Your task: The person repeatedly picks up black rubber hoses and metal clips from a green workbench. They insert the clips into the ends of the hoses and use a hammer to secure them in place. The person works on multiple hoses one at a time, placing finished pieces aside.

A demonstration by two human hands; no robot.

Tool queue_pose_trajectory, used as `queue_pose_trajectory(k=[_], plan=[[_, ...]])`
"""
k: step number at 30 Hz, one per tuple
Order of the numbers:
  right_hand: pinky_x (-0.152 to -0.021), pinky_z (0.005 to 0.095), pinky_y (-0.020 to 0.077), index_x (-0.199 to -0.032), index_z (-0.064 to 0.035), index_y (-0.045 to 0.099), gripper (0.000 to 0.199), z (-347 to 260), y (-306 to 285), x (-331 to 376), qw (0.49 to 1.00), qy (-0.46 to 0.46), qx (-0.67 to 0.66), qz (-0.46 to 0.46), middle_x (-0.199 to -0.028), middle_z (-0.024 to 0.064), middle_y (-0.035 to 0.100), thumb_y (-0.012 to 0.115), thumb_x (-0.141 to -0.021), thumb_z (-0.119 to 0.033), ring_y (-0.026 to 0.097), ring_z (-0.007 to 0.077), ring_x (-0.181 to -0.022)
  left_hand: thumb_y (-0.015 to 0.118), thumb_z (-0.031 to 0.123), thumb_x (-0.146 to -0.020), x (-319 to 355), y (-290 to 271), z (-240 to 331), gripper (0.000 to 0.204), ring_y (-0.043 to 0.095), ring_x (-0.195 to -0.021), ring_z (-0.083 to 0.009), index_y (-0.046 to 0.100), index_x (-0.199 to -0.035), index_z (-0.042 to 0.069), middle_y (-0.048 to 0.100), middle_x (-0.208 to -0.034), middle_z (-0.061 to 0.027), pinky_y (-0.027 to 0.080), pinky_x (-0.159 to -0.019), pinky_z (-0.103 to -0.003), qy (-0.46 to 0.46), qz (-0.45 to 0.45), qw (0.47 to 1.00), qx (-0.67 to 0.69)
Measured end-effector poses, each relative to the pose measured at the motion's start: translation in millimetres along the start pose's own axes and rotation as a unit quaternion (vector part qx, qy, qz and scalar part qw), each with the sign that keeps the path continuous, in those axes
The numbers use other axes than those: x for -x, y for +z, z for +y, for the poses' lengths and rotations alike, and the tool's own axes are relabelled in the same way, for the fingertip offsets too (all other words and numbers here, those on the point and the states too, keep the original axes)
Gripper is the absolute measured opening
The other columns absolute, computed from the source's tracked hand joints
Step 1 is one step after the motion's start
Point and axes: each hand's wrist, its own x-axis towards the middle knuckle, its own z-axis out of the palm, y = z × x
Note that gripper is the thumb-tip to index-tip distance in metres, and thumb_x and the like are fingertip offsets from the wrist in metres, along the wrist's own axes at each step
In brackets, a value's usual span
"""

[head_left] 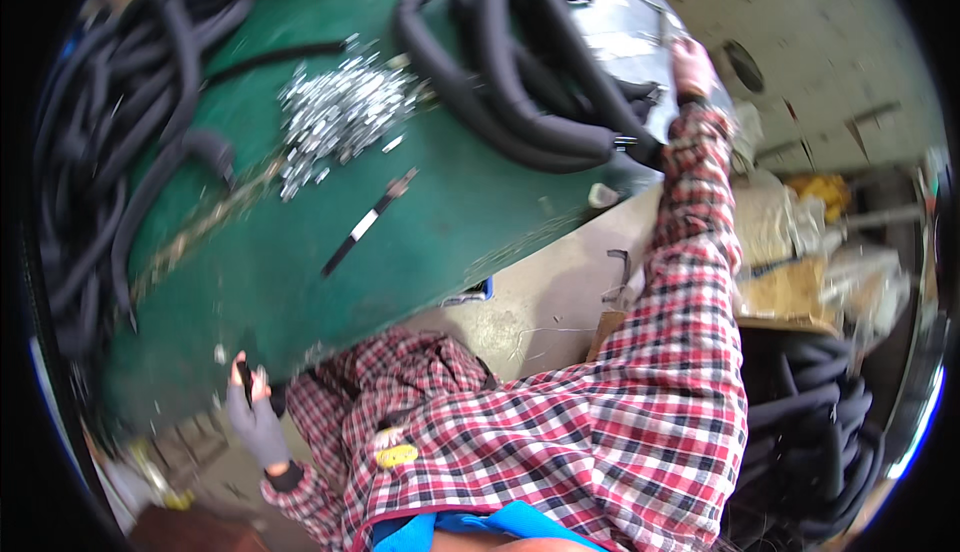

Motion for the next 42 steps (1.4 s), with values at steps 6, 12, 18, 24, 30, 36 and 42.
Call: queue_pose_trajectory(k=[6, 12, 18, 24, 30, 36, 42], plan=[[-0.111, 0.0442, 0.0418, -0.142, -0.0060, 0.054, 0.073, -22, 22, -56, 0.988, 0.141, 0.054, -0.029, -0.139, 0.0222, 0.059, 0.059, -0.091, -0.058, 0.053, 0.0366, -0.134, 0.057, 0.006, -0.097, -2, 1, -2, 0.041, 0.054, -0.078, -0.0107, 0.060, -0.138, 0.004, 0.064, -0.105, -0.0072, 0.047, -0.066, -0.027, 0.035, 0.020, 0.992, -0.119], [-0.100, 0.0424, 0.0520, -0.136, -0.0028, 0.060, 0.058, 21, 82, -141, 0.978, -0.007, 0.080, -0.192, -0.132, 0.0240, 0.063, 0.056, -0.095, -0.043, 0.066, 0.0359, -0.117, 0.060, 0.009, -0.098, 2, -14, 25, 0.037, 0.065, -0.090, -0.0178, 0.061, -0.133, -0.002, 0.071, -0.108, -0.0119, 0.050, -0.078, -0.031, 0.017, 0.027, 0.995, -0.093], [-0.097, 0.0413, 0.0539, -0.131, -0.0018, 0.063, 0.048, 1, 90, -182, 0.993, -0.014, -0.001, -0.113, -0.128, 0.0229, 0.065, 0.054, -0.097, -0.035, 0.067, 0.0341, -0.113, 0.072, 0.010, -0.087, -10, -17, 7, 0.023, 0.058, -0.069, -0.0246, 0.068, -0.108, -0.001, 0.063, -0.079, -0.0101, 0.046, -0.065, -0.035, 0.094, 0.038, 0.992, -0.078], [-0.093, 0.0403, 0.0558, -0.125, -0.0008, 0.067, 0.040, -27, -39, -109, 0.968, -0.012, -0.234, 0.084, -0.125, 0.0217, 0.068, 0.051, -0.099, -0.026, 0.069, 0.0323, -0.109, 0.073, -0.001, -0.080, 19, -42, 9, 0.023, 0.061, -0.069, -0.0224, 0.066, -0.102, -0.002, 0.065, -0.081, -0.0095, 0.046, -0.064, -0.033, 0.112, 0.088, 0.989, 0.027], [-0.090, 0.0392, 0.0577, -0.120, 0.0002, 0.071, 0.034, -170, -122, 56, 0.846, -0.243, -0.467, 0.090, -0.121, 0.0205, 0.070, 0.049, -0.101, -0.017, 0.071, 0.0304, -0.106, 0.072, -0.003, -0.078, 63, -62, 13, 0.026, 0.062, -0.069, -0.0207, 0.067, -0.103, 0.003, 0.065, -0.081, -0.0082, 0.046, -0.062, -0.032, 0.135, 0.086, 0.987, -0.009], [-0.061, 0.0221, 0.0382, -0.106, 0.0067, 0.060, 0.029, -308, -68, 298, 0.754, -0.252, -0.428, -0.430, -0.083, 0.0016, 0.052, 0.050, -0.089, -0.014, 0.048, 0.0071, -0.070, 0.069, 0.000, -0.077, 72, -49, 2, 0.011, 0.058, -0.064, -0.0196, 0.061, -0.085, 0.000, 0.058, -0.072, -0.0075, 0.045, -0.059, -0.031, 0.200, 0.133, 0.971, 0.006], [-0.052, 0.0252, 0.0449, -0.103, 0.0033, 0.060, 0.017, -319, -19, 423, 0.511, -0.296, -0.540, -0.599, -0.072, 0.0035, 0.062, 0.046, -0.099, -0.004, 0.057, 0.0094, -0.057, 0.074, 0.008, -0.080, 70, -53, 4, 0.015, 0.059, -0.063, -0.0202, 0.067, -0.088, -0.001, 0.061, -0.073, -0.0087, 0.045, -0.058, -0.032, 0.247, 0.134, 0.959, 0.041]])
